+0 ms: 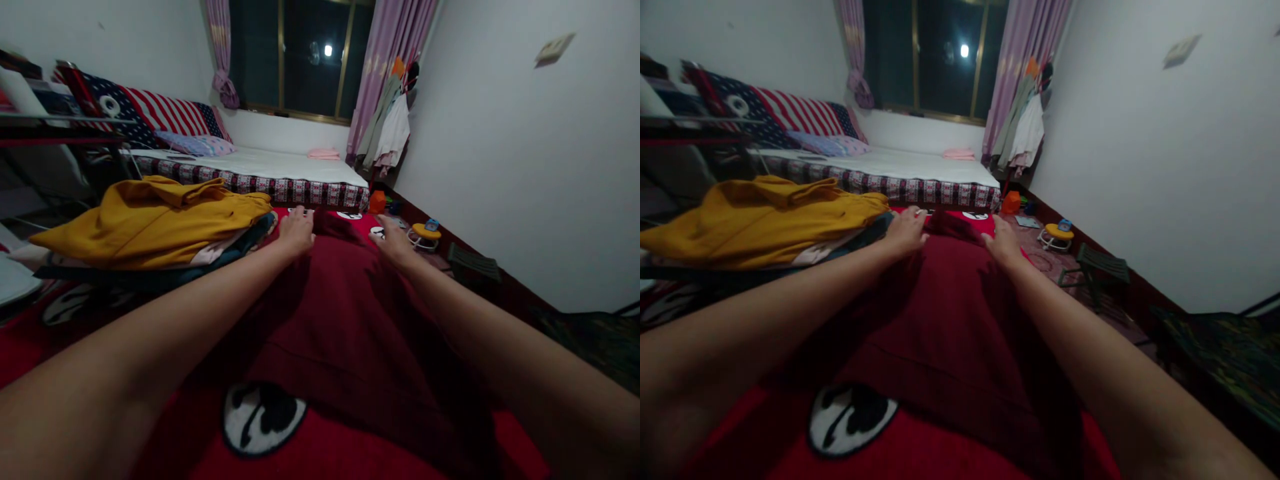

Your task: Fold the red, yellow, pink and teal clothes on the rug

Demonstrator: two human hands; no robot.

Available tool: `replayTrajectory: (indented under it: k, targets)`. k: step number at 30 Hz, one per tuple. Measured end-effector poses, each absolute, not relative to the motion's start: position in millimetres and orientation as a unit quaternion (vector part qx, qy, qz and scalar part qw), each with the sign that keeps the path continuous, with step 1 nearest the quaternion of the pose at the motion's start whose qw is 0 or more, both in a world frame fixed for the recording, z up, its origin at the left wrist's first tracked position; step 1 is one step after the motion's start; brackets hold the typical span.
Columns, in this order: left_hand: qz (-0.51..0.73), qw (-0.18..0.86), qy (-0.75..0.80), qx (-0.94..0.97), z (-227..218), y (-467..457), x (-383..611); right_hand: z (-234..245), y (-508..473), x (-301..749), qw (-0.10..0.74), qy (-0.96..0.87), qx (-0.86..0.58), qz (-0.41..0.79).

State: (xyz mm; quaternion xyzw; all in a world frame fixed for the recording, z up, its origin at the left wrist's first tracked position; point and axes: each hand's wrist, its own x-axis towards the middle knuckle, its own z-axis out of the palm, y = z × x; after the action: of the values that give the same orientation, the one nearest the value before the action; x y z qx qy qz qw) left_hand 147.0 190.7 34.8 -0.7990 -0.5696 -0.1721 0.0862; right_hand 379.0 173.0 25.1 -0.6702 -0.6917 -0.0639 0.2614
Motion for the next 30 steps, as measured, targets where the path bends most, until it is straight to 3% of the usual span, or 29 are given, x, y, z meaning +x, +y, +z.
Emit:
replayTrajectory:
  k: [6, 10, 15, 22, 30]
  targets:
    - [-0.079, -0.072, -0.459, -0.882, -42.7, 154.2, 122.7, -43.8, 123.8, 395.5, 0.069, -0.744, -0.664, -0.022]
    - [-0.106, -0.035, -0.494, -0.863, -67.9, 143.0, 96.2, -62.4, 114.0, 424.1, 0.025, -0.656, -0.755, 0.002]
    - [-0.111, -0.013, -0.524, -0.844, -69.0, 130.4, 97.8, -40.3, 107.5, 383.4, -0.030, -0.563, -0.826, 0.014]
    - [-0.135, -0.012, -0.542, -0.829, -70.3, 117.0, 99.7, -57.5, 72.9, 299.3, 0.077, -0.652, -0.754, -0.003]
    - [-0.157, -0.021, -0.539, -0.828, -72.5, 116.8, 97.1, -63.7, 65.4, 295.8, 0.101, -0.663, -0.742, -0.006]
